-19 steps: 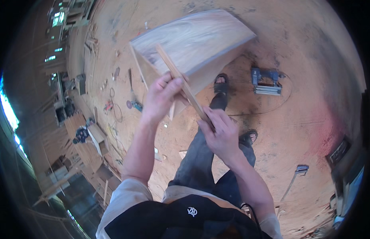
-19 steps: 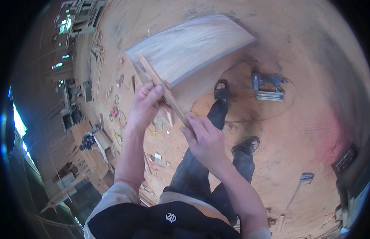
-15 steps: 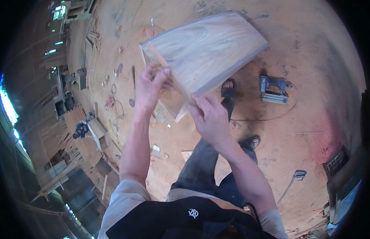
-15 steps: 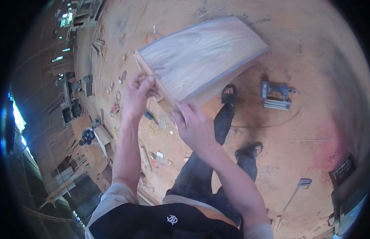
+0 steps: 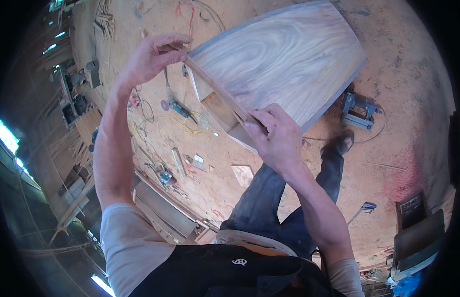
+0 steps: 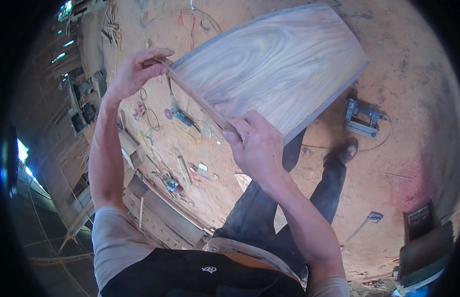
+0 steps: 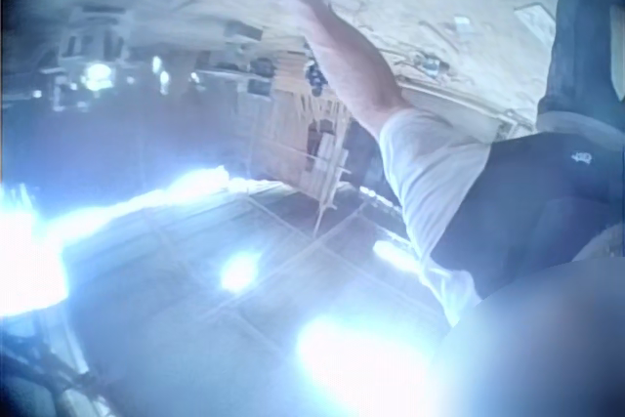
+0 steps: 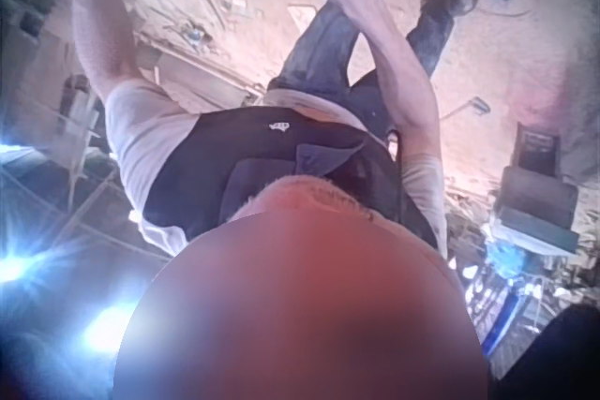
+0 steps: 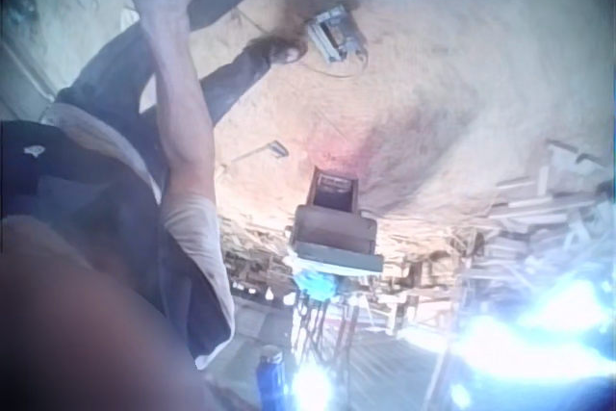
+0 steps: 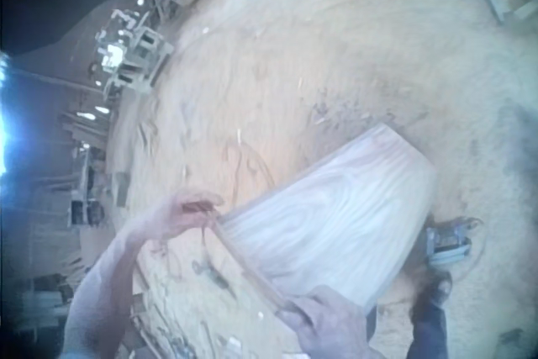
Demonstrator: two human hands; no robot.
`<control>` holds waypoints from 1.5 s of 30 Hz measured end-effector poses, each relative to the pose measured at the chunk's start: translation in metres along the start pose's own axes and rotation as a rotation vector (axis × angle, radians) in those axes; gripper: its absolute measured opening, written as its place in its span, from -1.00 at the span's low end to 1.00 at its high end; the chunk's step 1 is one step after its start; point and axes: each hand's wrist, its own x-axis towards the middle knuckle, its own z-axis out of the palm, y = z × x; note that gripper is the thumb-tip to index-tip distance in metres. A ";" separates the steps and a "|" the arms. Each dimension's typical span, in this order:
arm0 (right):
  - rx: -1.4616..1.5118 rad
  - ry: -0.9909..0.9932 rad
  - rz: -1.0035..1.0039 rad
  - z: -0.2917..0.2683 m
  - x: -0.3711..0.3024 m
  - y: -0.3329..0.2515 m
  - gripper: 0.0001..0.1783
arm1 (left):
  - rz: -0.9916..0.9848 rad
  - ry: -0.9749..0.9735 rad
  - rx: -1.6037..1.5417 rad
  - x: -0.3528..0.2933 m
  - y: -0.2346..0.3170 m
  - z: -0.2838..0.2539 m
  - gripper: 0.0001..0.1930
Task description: The person cuts thin wooden strips with a circular saw, marks them with a pen, and fits them into a rectangular wooden frame. They repeatedly test fit, trim, and adjust the strips to form a continuous border around the frame.
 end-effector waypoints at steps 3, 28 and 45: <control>-0.022 0.005 0.011 -0.001 -0.002 0.003 -0.72 | -0.004 -0.016 0.005 0.006 0.013 -0.002 -0.64; 0.127 0.056 -0.040 0.027 0.029 -0.027 -0.58 | -0.419 0.436 -0.607 -0.125 0.101 0.270 -0.80; -0.190 0.309 -0.337 0.047 0.050 -0.021 -0.80 | -0.144 0.569 -0.352 -0.019 0.024 0.088 -0.52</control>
